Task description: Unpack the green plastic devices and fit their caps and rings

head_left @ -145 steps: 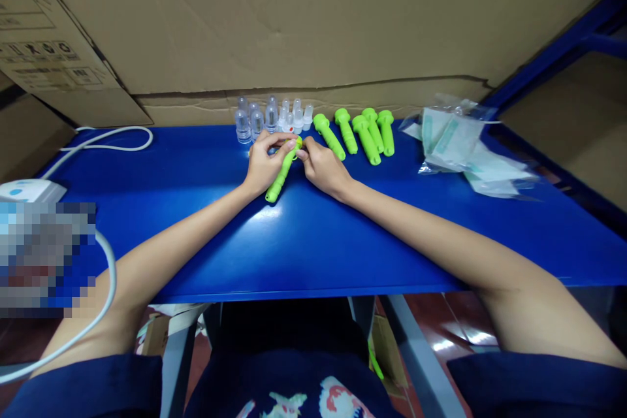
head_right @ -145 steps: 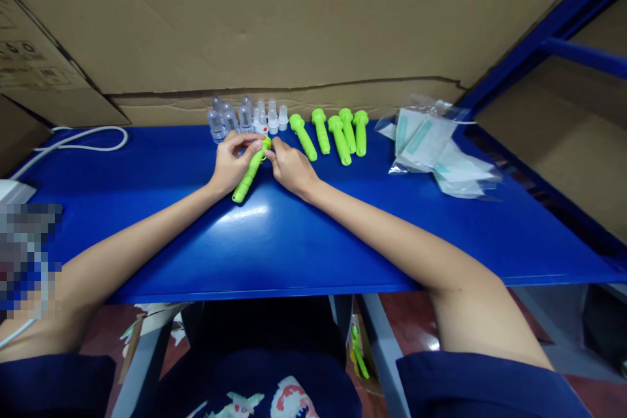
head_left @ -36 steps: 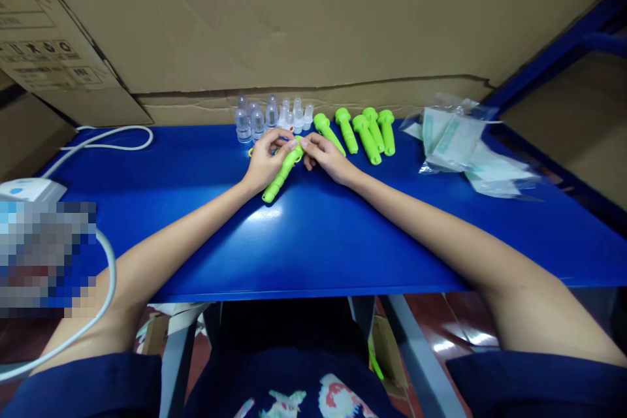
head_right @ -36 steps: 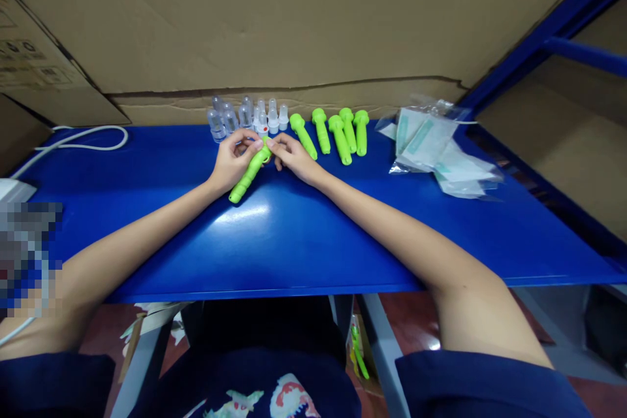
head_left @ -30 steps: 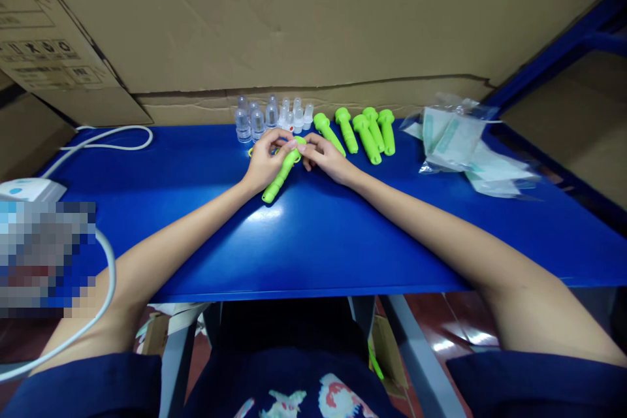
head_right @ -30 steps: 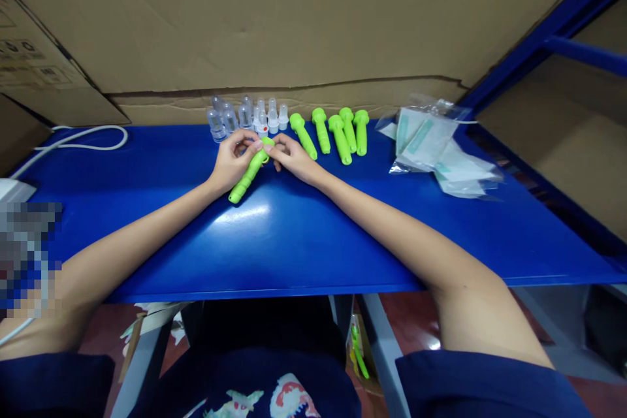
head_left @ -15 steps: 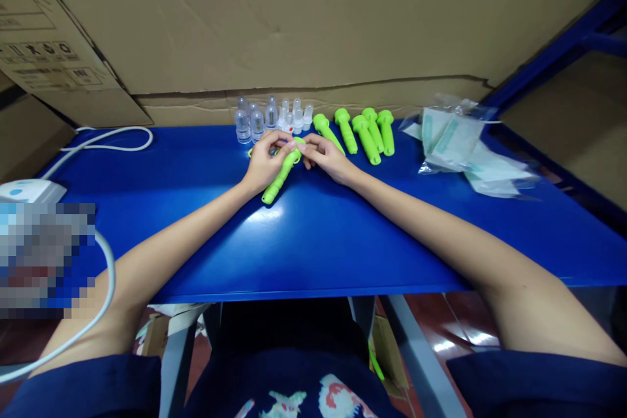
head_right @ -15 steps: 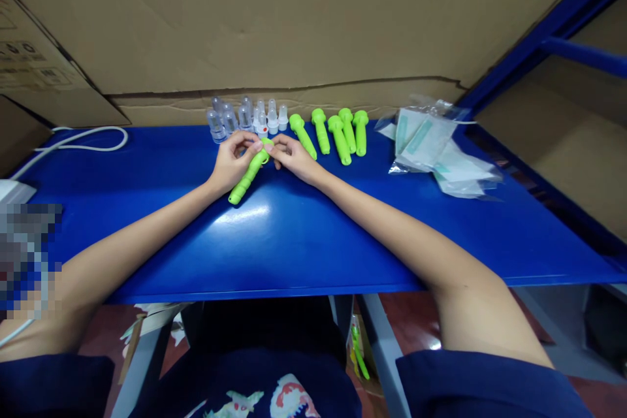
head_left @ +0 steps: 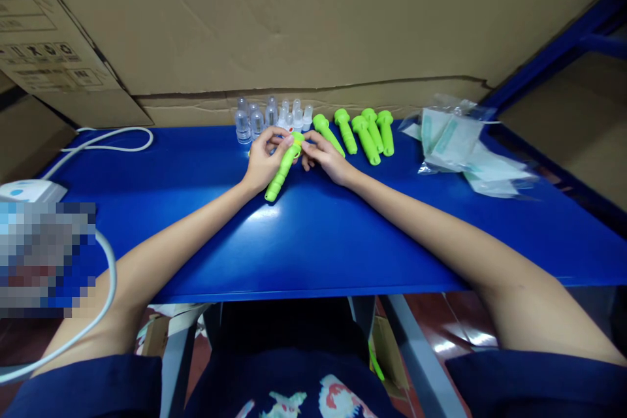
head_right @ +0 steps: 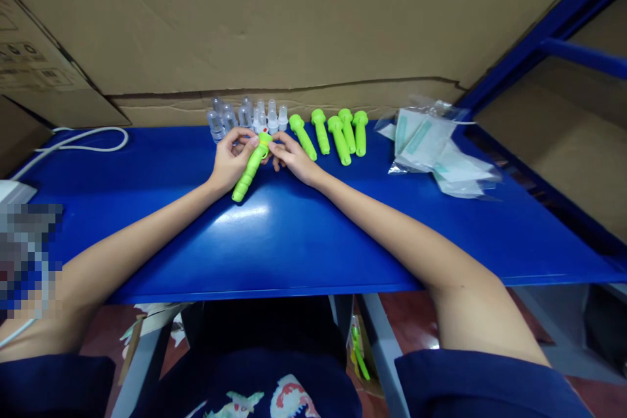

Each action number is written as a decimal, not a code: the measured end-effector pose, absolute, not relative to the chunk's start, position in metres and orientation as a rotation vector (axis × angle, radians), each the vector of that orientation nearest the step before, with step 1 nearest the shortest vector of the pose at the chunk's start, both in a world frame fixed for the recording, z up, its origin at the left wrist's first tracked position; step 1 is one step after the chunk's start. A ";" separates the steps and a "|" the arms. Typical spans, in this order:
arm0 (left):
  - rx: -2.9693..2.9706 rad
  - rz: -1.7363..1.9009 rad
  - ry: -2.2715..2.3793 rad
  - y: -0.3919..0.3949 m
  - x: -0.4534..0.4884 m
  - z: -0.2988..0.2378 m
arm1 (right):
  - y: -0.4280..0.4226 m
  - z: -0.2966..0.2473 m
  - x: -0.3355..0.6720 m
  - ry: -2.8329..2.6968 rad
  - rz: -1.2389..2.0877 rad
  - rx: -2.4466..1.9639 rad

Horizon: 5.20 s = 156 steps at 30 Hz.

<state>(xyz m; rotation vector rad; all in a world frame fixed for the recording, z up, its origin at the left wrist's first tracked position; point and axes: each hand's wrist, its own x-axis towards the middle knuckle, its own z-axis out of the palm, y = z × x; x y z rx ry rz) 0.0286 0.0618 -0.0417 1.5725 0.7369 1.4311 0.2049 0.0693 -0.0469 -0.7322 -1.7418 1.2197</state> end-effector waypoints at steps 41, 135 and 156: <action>2.230 1.594 0.871 0.046 0.027 -0.028 | 0.038 -0.041 0.180 -1.545 1.113 -0.866; 1.957 1.388 0.960 0.062 0.028 -0.048 | 0.044 -0.052 0.182 -1.668 0.795 -0.885; 2.032 1.357 0.927 0.054 0.025 -0.039 | 0.043 -0.048 0.185 -1.701 0.780 -0.917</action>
